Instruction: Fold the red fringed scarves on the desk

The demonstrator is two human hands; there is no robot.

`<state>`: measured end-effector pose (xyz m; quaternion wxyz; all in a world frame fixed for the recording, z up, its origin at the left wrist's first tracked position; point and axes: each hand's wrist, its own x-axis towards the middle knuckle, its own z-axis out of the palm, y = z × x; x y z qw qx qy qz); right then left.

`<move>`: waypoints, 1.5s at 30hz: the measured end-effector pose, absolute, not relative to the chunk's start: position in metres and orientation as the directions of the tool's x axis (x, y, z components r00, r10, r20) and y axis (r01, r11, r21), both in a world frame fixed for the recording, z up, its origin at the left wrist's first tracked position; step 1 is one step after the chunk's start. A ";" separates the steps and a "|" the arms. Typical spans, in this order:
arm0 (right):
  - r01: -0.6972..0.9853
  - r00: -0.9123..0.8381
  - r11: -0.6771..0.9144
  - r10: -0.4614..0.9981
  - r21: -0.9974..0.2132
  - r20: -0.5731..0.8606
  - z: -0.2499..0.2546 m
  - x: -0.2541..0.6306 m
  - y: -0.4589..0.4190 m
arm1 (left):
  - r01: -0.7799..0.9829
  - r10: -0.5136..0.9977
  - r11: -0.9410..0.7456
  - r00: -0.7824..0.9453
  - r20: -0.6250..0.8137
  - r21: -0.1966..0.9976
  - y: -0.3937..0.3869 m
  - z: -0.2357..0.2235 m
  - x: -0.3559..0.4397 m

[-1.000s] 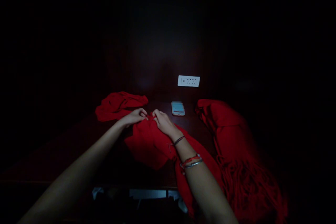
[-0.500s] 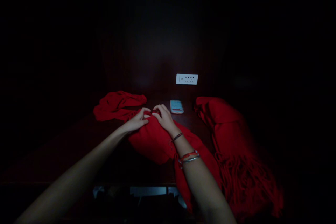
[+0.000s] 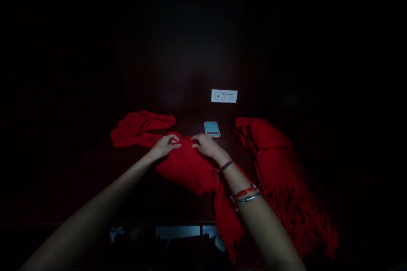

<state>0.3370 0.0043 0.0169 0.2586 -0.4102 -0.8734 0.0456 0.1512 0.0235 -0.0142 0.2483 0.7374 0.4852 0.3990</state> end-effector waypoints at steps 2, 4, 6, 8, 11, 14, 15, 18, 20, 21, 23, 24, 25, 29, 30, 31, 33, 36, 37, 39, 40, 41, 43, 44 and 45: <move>0.732 -0.493 0.627 0.757 -0.266 0.428 0.015 0.332 0.004 | 0.494 0.929 -0.368 0.154 0.337 0.788 0.025 -0.015 0.152; 0.748 -0.459 0.613 0.754 -0.254 0.470 0.015 0.326 0.007 | 0.461 0.937 -0.337 0.084 0.338 0.821 0.027 -0.016 0.152; 0.737 -0.445 0.624 0.736 -0.259 0.510 0.016 0.321 0.010 | 0.452 0.926 -0.349 0.034 0.375 0.821 0.029 -0.015 0.150; 0.720 -0.420 0.630 0.730 -0.292 0.539 0.020 0.317 0.013 | 0.460 0.903 -0.381 0.000 0.429 0.802 0.030 -0.013 0.147; 0.701 -0.368 0.611 0.752 -0.367 0.548 0.024 0.311 0.015 | 0.422 0.875 -0.436 -0.005 0.483 0.794 0.031 -0.008 0.142; 0.688 -0.349 0.603 0.763 -0.403 0.544 0.025 0.306 0.017 | 0.323 0.877 -0.472 0.074 0.475 0.820 0.028 -0.003 0.141; 0.685 -0.347 0.603 0.764 -0.410 0.543 0.025 0.305 0.018 | 0.289 0.884 -0.467 0.113 0.454 0.836 0.026 -0.002 0.141; 0.675 -0.349 0.599 0.774 -0.431 0.528 0.025 0.301 0.022 | 0.205 0.905 -0.412 0.203 0.374 0.888 0.025 -0.003 0.143; 0.679 -0.349 0.588 0.785 -0.440 0.511 0.025 0.299 0.025 | 0.162 0.915 -0.382 0.204 0.348 0.910 0.027 -0.005 0.143; 0.688 -0.346 0.578 0.793 -0.439 0.502 0.026 0.299 0.027 | 0.140 0.921 -0.364 0.203 0.333 0.921 0.028 -0.007 0.143; 0.714 -0.344 0.557 0.807 -0.424 0.481 0.027 0.298 0.029 | 0.101 0.928 -0.325 0.227 0.296 0.940 0.031 -0.011 0.142; 0.726 -0.349 0.550 0.812 -0.413 0.469 0.027 0.298 0.030 | 0.101 0.927 -0.316 0.244 0.285 0.943 0.032 -0.012 0.142; 0.732 -0.360 0.550 0.813 -0.402 0.457 0.027 0.298 0.031 | 0.120 0.925 -0.320 0.254 0.283 0.940 0.032 -0.014 0.142; 0.747 -0.397 0.559 0.809 -0.360 0.433 0.028 0.296 0.032 | 0.283 0.904 -0.406 0.261 0.337 0.869 0.030 -0.018 0.147; 0.756 -0.395 0.552 0.813 -0.352 0.428 0.028 0.294 0.033 | 0.308 0.898 -0.422 0.270 0.347 0.853 0.030 -0.019 0.148; 0.766 -0.390 0.542 0.819 -0.345 0.421 0.028 0.292 0.033 | 0.324 0.891 -0.438 0.280 0.357 0.839 0.031 -0.019 0.150; 0.782 -0.391 0.529 0.828 -0.330 0.402 0.027 0.285 0.036 | 0.343 0.881 -0.463 0.284 0.379 0.817 0.032 -0.020 0.152; 0.797 -0.408 0.520 0.838 -0.307 0.362 0.029 0.278 0.039 | 0.373 0.892 -0.445 0.267 0.365 0.814 0.034 -0.021 0.152; 0.800 -0.408 0.516 0.842 -0.308 0.351 0.030 0.279 0.039 | 0.398 0.908 -0.414 0.238 0.344 0.819 0.034 -0.021 0.152; 0.795 -0.394 0.513 0.842 -0.323 0.369 0.034 0.289 0.033 | 0.493 0.939 -0.341 0.138 0.314 0.800 0.030 -0.019 0.151; 0.787 -0.381 0.520 0.833 -0.331 0.402 0.036 0.298 0.027 | 0.560 0.939 -0.319 0.077 0.336 0.764 0.027 -0.017 0.150; 0.776 -0.372 0.536 0.815 -0.333 0.444 0.037 0.310 0.017 | 0.633 0.921 -0.317 0.027 0.389 0.707 0.023 -0.014 0.151; 0.737 -0.392 0.595 0.762 -0.319 0.515 0.038 0.339 -0.007 | 0.757 0.848 -0.369 0.036 0.529 0.539 0.014 -0.009 0.152; 0.707 -0.450 0.644 0.729 -0.294 0.516 0.036 0.354 -0.021 | 0.792 0.813 -0.414 0.099 0.574 0.449 0.010 -0.007 0.154; 0.668 -0.536 0.698 0.692 -0.259 0.484 0.034 0.367 -0.035 | 0.808 0.795 -0.455 0.180 0.580 0.373 0.007 -0.005 0.156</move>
